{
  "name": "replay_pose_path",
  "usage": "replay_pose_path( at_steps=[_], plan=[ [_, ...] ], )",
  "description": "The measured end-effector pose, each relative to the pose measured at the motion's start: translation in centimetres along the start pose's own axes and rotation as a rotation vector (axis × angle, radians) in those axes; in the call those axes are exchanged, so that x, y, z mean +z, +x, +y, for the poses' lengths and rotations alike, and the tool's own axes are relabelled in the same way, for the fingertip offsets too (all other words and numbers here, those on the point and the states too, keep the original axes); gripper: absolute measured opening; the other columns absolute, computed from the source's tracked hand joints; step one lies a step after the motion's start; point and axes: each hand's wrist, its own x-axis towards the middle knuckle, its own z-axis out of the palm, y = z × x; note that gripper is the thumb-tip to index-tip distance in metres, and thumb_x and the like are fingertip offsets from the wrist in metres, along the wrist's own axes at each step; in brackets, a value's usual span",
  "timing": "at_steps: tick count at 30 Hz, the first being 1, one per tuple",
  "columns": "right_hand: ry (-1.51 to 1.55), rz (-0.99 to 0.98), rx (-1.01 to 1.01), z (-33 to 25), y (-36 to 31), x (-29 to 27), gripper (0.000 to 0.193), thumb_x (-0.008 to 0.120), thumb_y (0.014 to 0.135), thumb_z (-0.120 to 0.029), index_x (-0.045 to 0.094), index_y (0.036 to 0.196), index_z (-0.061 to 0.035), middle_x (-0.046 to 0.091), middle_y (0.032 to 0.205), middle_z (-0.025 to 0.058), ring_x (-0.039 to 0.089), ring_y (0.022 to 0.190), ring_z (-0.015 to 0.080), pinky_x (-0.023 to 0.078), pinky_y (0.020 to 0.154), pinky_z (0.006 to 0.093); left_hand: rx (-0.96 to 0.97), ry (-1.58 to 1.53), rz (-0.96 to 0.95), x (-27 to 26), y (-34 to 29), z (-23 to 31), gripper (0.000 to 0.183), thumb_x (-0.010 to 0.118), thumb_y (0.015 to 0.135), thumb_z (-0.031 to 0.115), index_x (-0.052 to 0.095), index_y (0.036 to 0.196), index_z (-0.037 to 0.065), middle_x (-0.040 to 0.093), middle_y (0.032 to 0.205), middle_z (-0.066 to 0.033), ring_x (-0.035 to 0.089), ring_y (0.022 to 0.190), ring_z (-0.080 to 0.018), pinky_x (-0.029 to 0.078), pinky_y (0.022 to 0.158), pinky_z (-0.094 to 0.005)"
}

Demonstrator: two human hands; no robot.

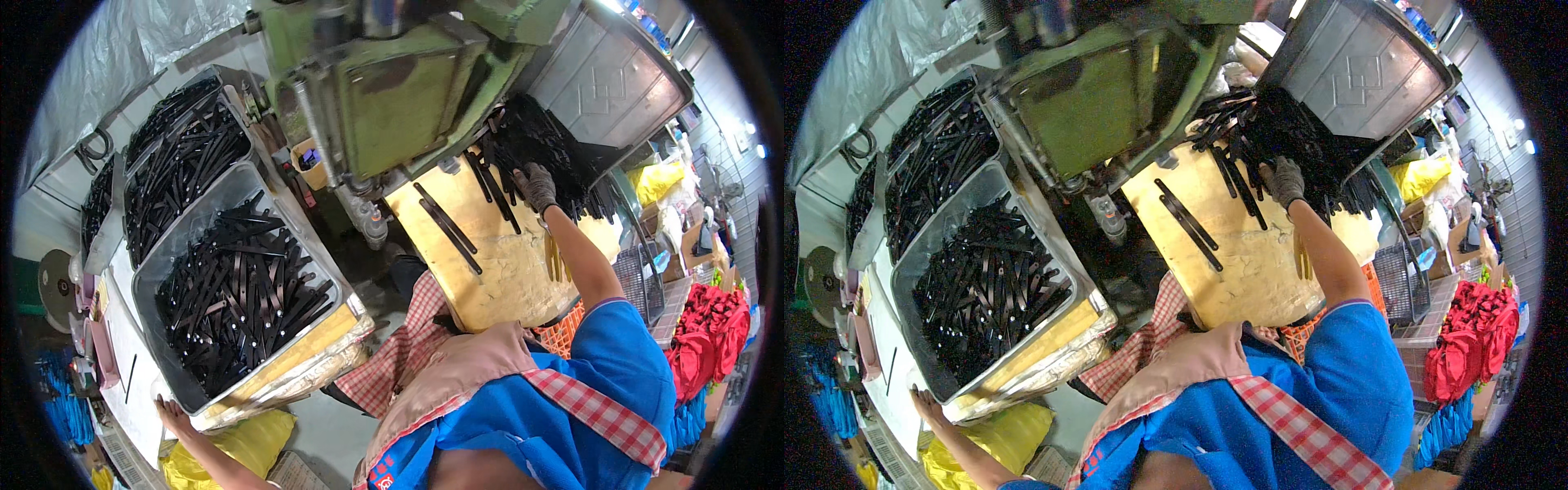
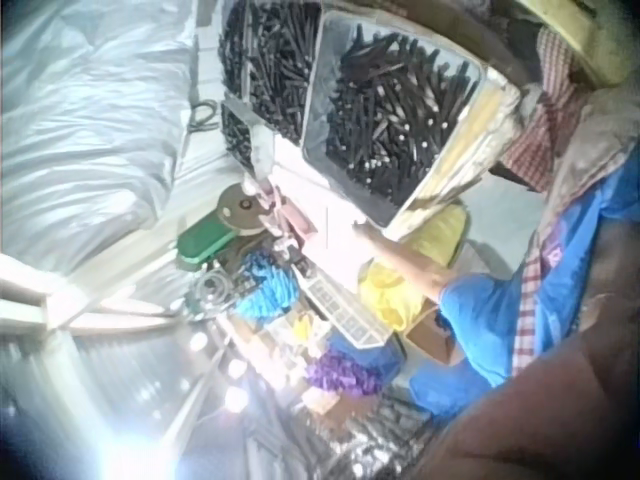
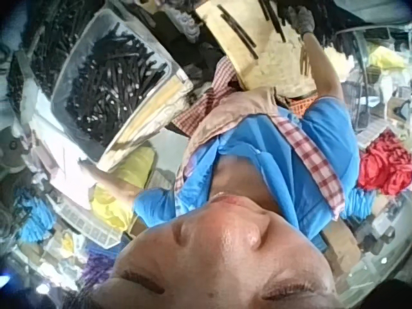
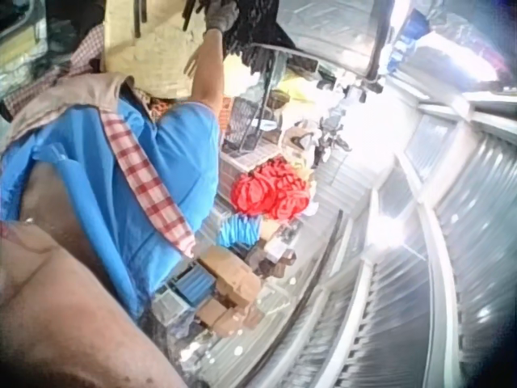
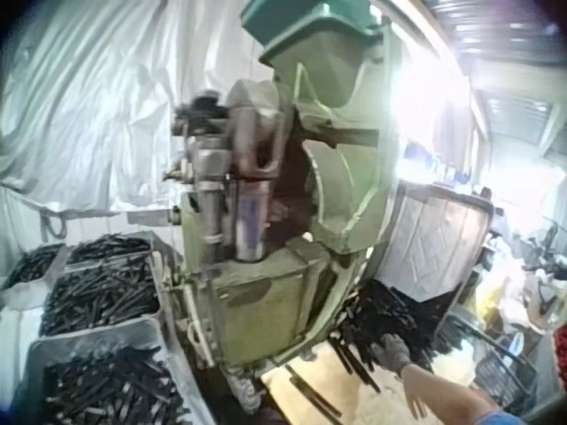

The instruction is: The person repeatedly picks black plastic rods from a bin, inserts them into a press machine, and removes the assembled parts. The person places the finished items into a pile on the workbench.

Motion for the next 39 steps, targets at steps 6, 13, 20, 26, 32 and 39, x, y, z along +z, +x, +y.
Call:
replay_pose_path(
  at_steps=[6, 13, 20, 26, 32, 39],
  plan=[
    [-0.194, 0.050, 0.011, -5.5, 2.6, 1.8, 0.076, 0.047, 0.083, -0.068, 0.040, 0.142, -0.0209, 0.035, 0.145, 0.0171, 0.032, 0.134, 0.0368, 0.026, 0.111, 0.0468, -0.179, -0.570, -0.099, -0.6, -14.7, 2.0, 0.024, 0.042, 0.102, 0.025, 0.047, 0.088, 0.006, 0.024, 0.058, 0.0028, 0.019, 0.047, -0.0084, 0.017, 0.038, -0.0232],
    [-0.199, -0.088, -0.241, -6.6, 6.6, 2.7, 0.074, 0.041, 0.085, -0.065, 0.034, 0.146, -0.0235, 0.027, 0.150, 0.0206, 0.028, 0.136, 0.0394, 0.025, 0.110, 0.0471, -0.351, -0.496, -0.134, 6.8, -29.5, 1.4, 0.026, 0.042, 0.101, 0.028, 0.048, 0.086, 0.009, 0.032, 0.064, 0.0020, 0.022, 0.048, -0.0083, 0.016, 0.039, -0.0233],
    [0.008, 0.037, -0.499, -5.7, -2.4, 5.1, 0.047, 0.045, 0.090, -0.027, 0.049, 0.135, -0.0151, 0.035, 0.144, 0.0249, 0.034, 0.132, 0.0388, 0.024, 0.111, 0.0471, -0.624, -0.424, -0.461, 23.6, -39.9, -4.6, 0.027, 0.047, 0.100, 0.030, 0.051, 0.082, 0.009, 0.035, 0.060, 0.0039, 0.026, 0.048, -0.0061, 0.018, 0.037, -0.0218],
    [0.100, 0.136, -0.652, -5.3, -10.2, 4.6, 0.050, 0.056, 0.084, -0.027, 0.050, 0.132, -0.0143, 0.037, 0.143, 0.0199, 0.037, 0.129, 0.0373, 0.032, 0.105, 0.0495, -0.870, -0.230, -0.688, 31.9, -46.9, -10.6, 0.028, 0.054, 0.096, 0.035, 0.057, 0.084, 0.011, 0.038, 0.063, 0.0054, 0.028, 0.050, -0.0048, 0.021, 0.040, -0.0199],
    [0.189, 0.025, -0.724, -6.1, -15.4, 2.7, 0.060, 0.059, 0.084, -0.041, 0.046, 0.136, -0.0148, 0.033, 0.144, 0.0216, 0.031, 0.131, 0.0396, 0.030, 0.106, 0.0516, -0.772, -0.086, -0.775, 35.0, -51.1, -12.9, 0.034, 0.052, 0.097, 0.038, 0.052, 0.076, 0.012, 0.037, 0.062, 0.0036, 0.026, 0.050, -0.0067, 0.021, 0.043, -0.0222],
    [0.292, -0.265, -0.514, -6.7, -9.8, -3.1, 0.055, 0.060, 0.084, -0.053, 0.055, 0.110, -0.0048, 0.062, 0.105, 0.0168, 0.063, 0.095, 0.0334, 0.050, 0.081, 0.0423, -0.625, 0.081, -0.794, 32.8, -51.0, -14.1, 0.040, 0.052, 0.096, 0.039, 0.047, 0.068, 0.011, 0.036, 0.054, 0.0017, 0.028, 0.046, -0.0081, 0.021, 0.041, -0.0233]
  ],
)
